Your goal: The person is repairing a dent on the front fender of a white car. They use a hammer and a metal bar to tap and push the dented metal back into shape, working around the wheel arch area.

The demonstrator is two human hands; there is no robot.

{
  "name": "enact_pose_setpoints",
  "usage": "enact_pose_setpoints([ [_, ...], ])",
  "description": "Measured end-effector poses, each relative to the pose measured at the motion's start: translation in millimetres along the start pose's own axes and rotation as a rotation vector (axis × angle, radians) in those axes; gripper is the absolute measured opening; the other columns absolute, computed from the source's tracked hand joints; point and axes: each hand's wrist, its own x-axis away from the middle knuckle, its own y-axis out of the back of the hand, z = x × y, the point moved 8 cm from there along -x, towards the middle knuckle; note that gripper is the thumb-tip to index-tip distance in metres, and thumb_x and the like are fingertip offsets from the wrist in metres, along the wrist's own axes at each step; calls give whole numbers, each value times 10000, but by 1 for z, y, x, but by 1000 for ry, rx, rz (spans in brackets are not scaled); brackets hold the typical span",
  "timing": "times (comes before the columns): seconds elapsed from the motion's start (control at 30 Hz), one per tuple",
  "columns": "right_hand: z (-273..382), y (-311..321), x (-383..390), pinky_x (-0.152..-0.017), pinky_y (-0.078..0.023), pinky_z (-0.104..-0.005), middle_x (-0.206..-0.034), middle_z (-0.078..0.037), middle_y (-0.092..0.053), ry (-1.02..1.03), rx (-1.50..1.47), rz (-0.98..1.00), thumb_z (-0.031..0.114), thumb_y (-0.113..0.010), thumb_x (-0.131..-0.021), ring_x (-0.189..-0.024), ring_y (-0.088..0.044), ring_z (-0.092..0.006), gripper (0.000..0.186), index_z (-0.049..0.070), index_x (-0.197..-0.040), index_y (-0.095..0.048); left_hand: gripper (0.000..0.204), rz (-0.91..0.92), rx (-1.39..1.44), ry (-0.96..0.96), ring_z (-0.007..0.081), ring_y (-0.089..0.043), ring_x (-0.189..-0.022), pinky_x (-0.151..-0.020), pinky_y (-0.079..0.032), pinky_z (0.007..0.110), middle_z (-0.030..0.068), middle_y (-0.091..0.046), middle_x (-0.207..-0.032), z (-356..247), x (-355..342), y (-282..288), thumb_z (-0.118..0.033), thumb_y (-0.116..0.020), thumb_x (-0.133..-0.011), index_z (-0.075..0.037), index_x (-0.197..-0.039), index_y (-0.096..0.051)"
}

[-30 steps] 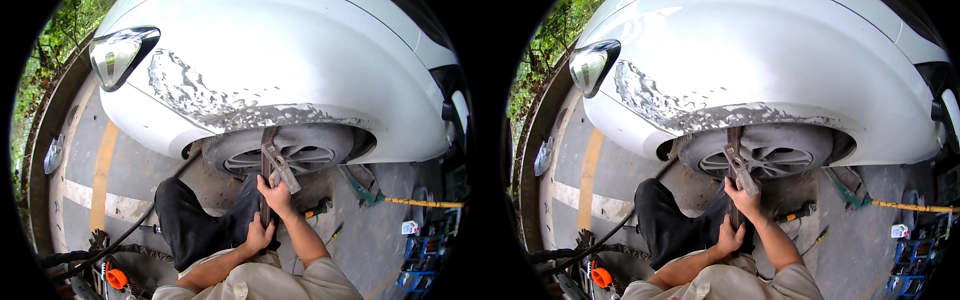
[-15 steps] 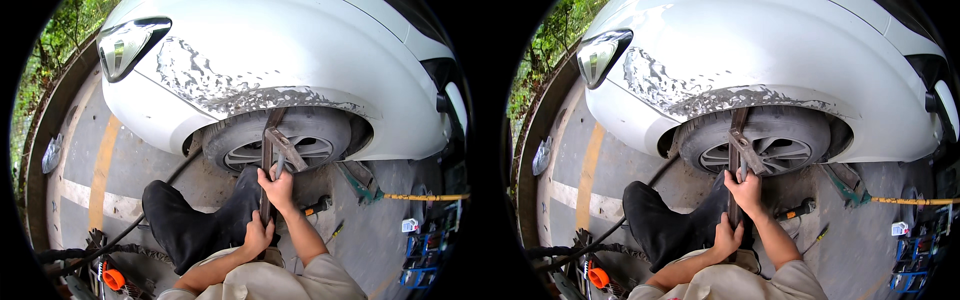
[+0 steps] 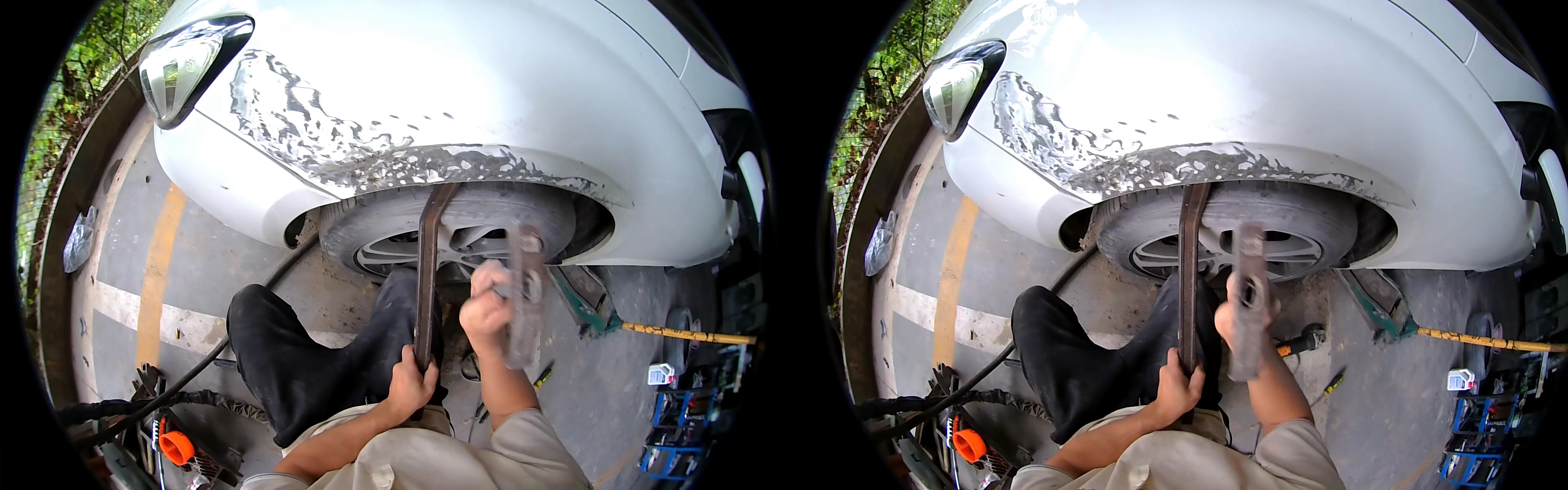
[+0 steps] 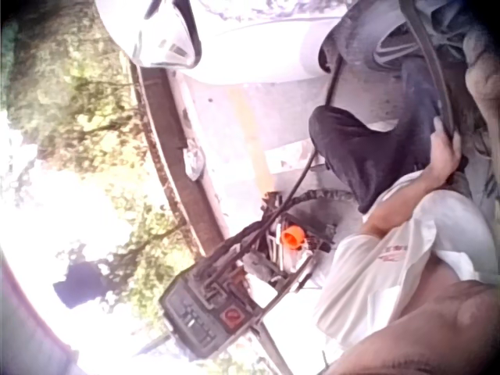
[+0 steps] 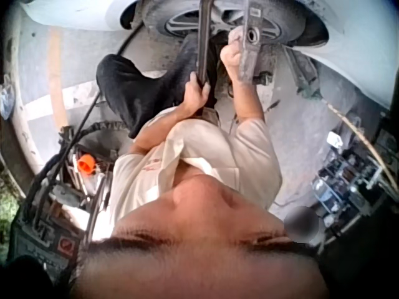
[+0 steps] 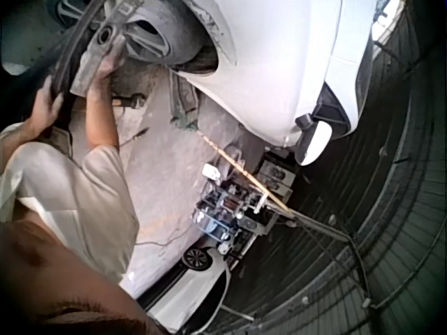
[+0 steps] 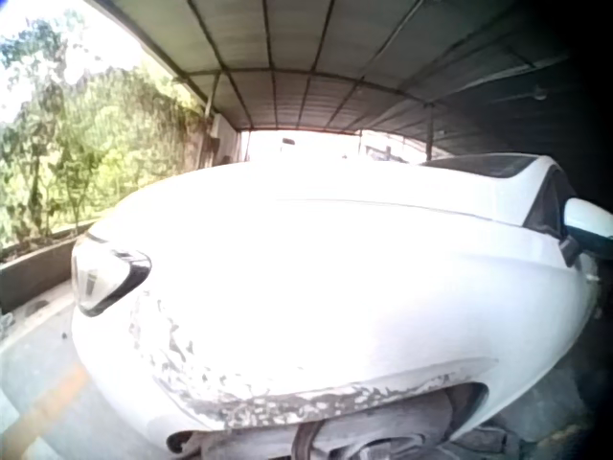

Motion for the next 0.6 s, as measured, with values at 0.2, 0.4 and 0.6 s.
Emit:
enact_pose_setpoints([
  [0.2, 13, -1, -12, -474, -430, -424, -667, -164, -556, 147, -8, -121, 113, -519, -884, -535, -559, -375, 111, 13, -855, -559, 264, 0, -15, -35, 456, -616, -654, -543, -479, 459, 277, -591, -673, 1, 1, 2, -111, -597, -855, 37, -980, -416],
  [0.4, 30, -15, -28, -534, -455, -410, -683, -164, -539, 88, 82, 24, 36, -478, -842, -550, -546, -334, 101, -46, -869, -531, 260, 7, 22, -36, 463, -606, -638, -533, -469, 480, 276, -585, -664, 2, -1, 2, -111, -592, -857, 26, -975, -406],
  [0.6, -8, -19, -16, -485, -445, -417, -691, -211, -581, 134, 243, 33, 178, -502, -896, -596, -602, -373, 222, -27, -872, -582, 262, 33, 34, -48, 461, -598, -605, -515, -458, 486, 272, -568, -619, 5, 0, -1, -118, -588, -858, 27, -972, -402],
])
